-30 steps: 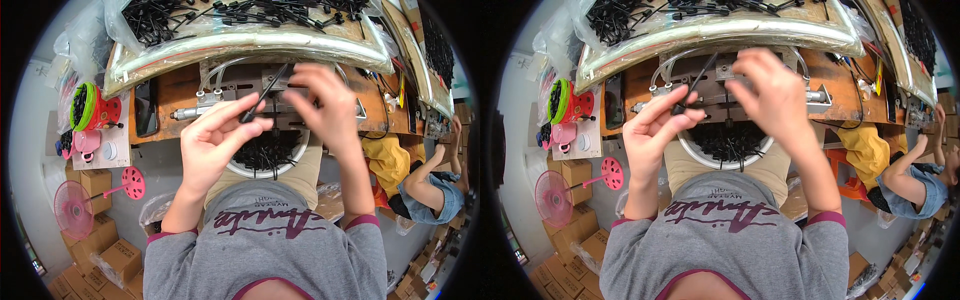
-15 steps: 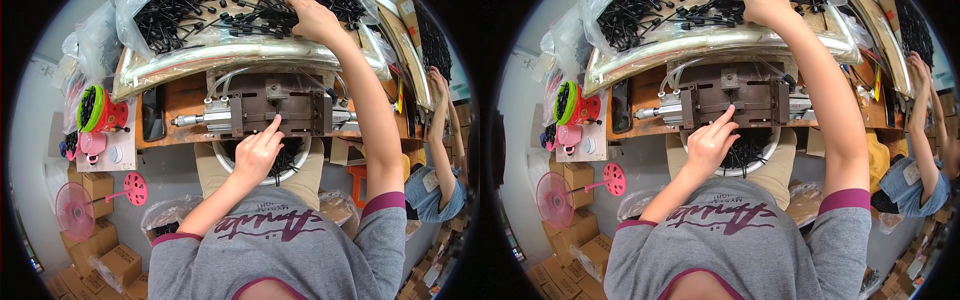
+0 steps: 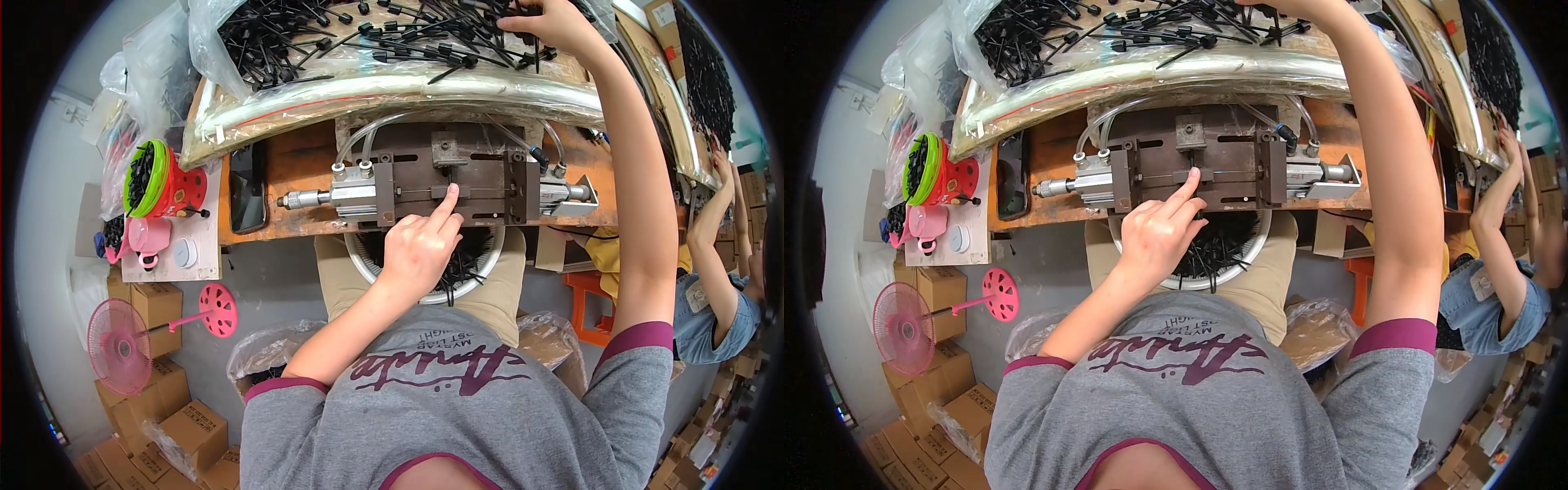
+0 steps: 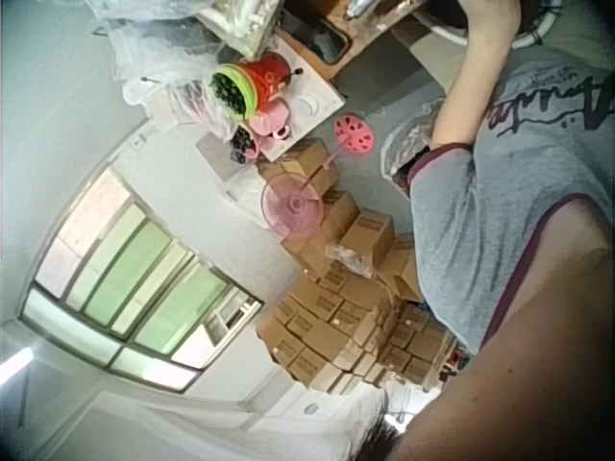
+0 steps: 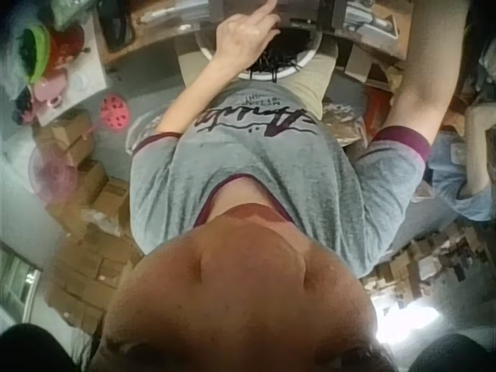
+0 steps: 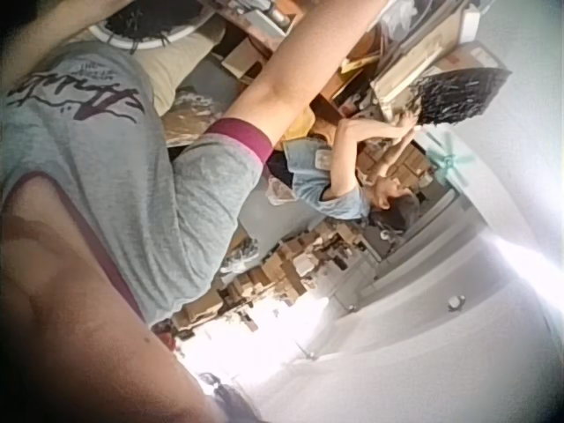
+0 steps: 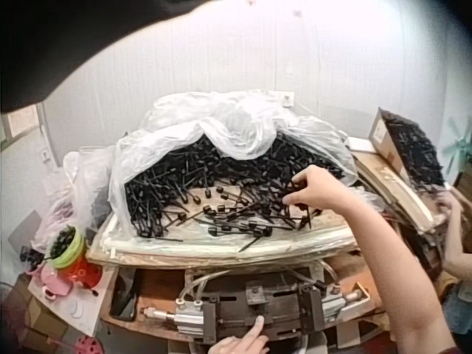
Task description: Using a pneumatic press to assemble or crimp black electronic components.
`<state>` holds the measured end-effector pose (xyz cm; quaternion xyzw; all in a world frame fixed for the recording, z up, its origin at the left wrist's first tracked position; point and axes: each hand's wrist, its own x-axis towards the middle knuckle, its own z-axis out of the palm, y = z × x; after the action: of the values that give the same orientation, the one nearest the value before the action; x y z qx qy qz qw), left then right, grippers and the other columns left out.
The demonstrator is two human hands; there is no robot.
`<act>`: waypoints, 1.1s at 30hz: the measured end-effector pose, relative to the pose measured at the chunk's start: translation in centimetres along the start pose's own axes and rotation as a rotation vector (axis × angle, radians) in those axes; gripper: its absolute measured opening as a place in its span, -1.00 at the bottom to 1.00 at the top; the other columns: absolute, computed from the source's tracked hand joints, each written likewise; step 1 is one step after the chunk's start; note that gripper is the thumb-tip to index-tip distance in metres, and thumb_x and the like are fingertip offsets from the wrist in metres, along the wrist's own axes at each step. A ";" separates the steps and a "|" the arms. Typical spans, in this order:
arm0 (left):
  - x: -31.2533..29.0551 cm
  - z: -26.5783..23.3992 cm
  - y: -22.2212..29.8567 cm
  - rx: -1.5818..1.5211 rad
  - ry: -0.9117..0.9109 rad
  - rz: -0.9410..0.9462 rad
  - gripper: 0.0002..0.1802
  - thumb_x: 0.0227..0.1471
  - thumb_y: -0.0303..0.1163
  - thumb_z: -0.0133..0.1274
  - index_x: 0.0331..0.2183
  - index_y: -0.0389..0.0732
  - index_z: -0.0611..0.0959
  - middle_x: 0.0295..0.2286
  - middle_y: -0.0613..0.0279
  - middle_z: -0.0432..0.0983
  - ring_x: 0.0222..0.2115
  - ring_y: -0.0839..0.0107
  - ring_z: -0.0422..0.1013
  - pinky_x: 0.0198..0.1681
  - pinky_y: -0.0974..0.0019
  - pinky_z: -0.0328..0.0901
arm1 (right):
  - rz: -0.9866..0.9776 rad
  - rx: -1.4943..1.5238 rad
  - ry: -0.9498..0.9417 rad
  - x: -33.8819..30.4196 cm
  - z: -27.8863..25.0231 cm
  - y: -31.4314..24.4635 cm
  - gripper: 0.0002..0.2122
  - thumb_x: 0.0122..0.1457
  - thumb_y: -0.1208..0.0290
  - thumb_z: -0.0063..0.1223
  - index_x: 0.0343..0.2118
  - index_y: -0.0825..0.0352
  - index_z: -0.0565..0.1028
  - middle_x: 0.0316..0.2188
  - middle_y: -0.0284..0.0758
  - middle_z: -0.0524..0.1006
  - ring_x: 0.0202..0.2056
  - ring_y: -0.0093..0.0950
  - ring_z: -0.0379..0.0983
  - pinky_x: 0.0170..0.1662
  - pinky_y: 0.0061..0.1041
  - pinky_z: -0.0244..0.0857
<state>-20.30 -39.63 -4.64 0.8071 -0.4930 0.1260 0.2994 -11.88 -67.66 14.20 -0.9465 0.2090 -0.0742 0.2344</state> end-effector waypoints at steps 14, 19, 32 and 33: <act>-0.1 -0.2 -0.3 -0.033 -0.002 0.025 -0.71 -0.25 -0.38 0.35 -0.38 -0.16 0.64 0.03 0.18 0.51 -0.57 0.33 0.51 -0.47 0.37 0.39 | -0.097 0.238 0.067 1.4 0.9 1.1 -0.78 0.10 0.33 0.29 -0.41 0.44 0.64 -0.55 -0.34 0.60 -0.61 -0.61 0.42 -0.52 -0.56 0.31; -0.5 -1.2 0.3 -0.256 0.041 0.069 -0.71 -0.21 -0.36 0.34 -0.35 -0.18 0.65 0.02 0.15 0.51 -0.55 0.32 0.52 -0.47 0.36 0.42 | 0.027 0.626 0.111 1.6 -0.3 3.6 -0.79 0.23 0.35 0.14 -0.37 0.44 0.62 -0.55 -0.36 0.59 -0.64 -0.63 0.38 -0.58 -0.63 0.25; 3.4 -5.8 0.5 -0.442 0.362 -0.056 -0.56 -0.11 -0.69 0.27 -0.10 -0.29 0.64 -0.16 0.09 0.55 -0.32 0.42 0.52 -0.33 0.43 0.46 | 0.022 1.188 -0.415 -11.4 6.7 0.4 -0.67 0.26 0.19 0.06 -0.29 0.45 0.57 -0.47 -0.25 0.65 -0.75 -0.72 0.36 -0.73 -0.80 0.21; 3.6 -5.9 0.4 -0.403 0.350 -0.048 -0.56 -0.13 -0.66 0.28 -0.11 -0.28 0.66 -0.15 0.10 0.55 -0.26 0.36 0.51 -0.29 0.39 0.45 | 0.050 1.219 -0.494 -12.5 7.6 0.6 -0.68 0.26 0.20 0.06 -0.29 0.44 0.57 -0.47 -0.24 0.65 -0.75 -0.70 0.38 -0.75 -0.77 0.20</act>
<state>-18.40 -38.84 1.95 0.7085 -0.4296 0.1557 0.5378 -21.61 -59.67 6.70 -0.6283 0.0913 0.0456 0.7712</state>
